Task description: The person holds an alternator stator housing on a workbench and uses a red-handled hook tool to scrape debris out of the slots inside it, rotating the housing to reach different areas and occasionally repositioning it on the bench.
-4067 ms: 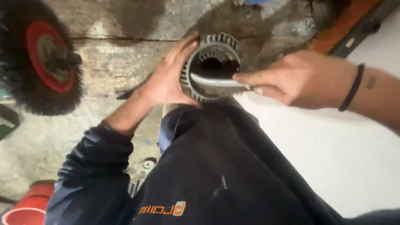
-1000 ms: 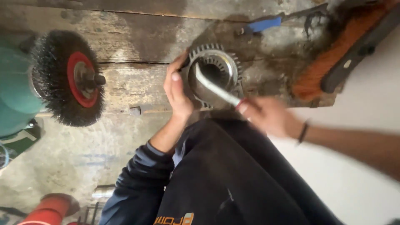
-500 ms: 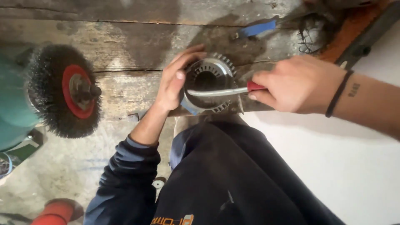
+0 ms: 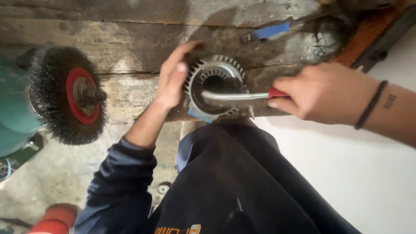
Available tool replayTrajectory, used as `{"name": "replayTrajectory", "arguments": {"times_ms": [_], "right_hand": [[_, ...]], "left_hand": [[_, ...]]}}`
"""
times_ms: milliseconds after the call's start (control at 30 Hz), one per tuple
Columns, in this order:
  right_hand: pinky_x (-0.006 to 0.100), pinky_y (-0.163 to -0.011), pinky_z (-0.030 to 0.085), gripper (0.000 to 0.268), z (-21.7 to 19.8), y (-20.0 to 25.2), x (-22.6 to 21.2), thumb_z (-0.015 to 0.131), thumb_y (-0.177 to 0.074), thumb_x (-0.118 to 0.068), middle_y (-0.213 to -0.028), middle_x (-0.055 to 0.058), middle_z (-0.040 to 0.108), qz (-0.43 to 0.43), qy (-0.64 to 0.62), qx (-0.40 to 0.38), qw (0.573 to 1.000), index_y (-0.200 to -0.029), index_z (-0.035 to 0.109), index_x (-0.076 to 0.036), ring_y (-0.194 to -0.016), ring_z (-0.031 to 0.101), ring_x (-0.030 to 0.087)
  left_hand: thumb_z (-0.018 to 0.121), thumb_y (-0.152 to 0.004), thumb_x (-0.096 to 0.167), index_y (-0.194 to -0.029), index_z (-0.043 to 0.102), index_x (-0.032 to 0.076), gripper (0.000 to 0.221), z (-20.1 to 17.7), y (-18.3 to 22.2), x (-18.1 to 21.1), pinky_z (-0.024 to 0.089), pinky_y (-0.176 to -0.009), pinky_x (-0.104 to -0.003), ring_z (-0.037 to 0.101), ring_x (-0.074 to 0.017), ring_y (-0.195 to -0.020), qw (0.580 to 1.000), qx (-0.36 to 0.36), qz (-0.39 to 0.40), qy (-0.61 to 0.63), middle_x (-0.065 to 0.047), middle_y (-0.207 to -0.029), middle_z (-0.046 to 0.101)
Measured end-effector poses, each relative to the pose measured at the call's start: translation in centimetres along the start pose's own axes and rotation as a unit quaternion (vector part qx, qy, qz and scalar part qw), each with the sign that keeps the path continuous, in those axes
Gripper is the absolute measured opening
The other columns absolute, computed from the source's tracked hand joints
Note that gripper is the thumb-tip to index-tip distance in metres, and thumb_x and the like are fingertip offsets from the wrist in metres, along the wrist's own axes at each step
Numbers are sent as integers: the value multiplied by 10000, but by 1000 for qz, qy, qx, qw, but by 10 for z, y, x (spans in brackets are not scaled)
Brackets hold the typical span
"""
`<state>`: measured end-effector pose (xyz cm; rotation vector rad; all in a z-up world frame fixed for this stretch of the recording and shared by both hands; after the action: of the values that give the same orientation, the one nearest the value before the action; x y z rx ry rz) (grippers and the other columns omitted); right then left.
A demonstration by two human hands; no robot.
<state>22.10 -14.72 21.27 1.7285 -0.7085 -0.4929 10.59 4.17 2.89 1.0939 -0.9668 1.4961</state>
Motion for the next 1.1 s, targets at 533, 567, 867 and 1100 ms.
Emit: {"name": "replayTrajectory", "arguments": {"times_ms": [533,567,867,1100], "right_hand": [[278,-485,496,392,134,-70,10,520,-1004,-467,-644,-5,626,-94,-421,67,899,-1032,728,-136,-517,552,106],[278,-485,496,392,94,-48,17,520,-1004,-467,-644,-5,626,-95,-421,72,899,-1032,728,-136,-517,552,106],[331,-487,480,379,84,-56,-11,546,-986,-444,-612,13,636,-165,-214,92,958,-913,728,-120,-490,586,114],[267,-405,348,354,155,-66,-59,484,-1049,-444,-610,-16,458,-106,-772,-17,626,-898,549,-130,-472,410,96]], "left_hand": [[310,-1076,580,-1152,676,-88,765,10,9,-1,513,-994,-383,671,-286,-1069,991,128,25,-34,-195,-1140,701],[310,-1076,580,-1152,676,-88,765,11,7,-3,513,-994,-383,671,-286,-1069,991,127,30,-35,-195,-1140,701],[305,-1077,581,-1154,691,-94,781,9,16,-9,526,-1001,-374,689,-284,-1085,986,165,23,-6,-201,-1157,720],[289,-1093,558,-1186,664,-89,754,13,16,-14,511,-1024,-379,674,-291,-1111,977,206,40,-50,-199,-1172,703]]}}
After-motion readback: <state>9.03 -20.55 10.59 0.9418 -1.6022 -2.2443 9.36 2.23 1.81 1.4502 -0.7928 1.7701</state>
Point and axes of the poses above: each hand's wrist, its own y-axis away from the middle knuckle, its own z-axis out of the palm, x = y × z, the point moved 4 cm from there along -y, towards the middle knuckle
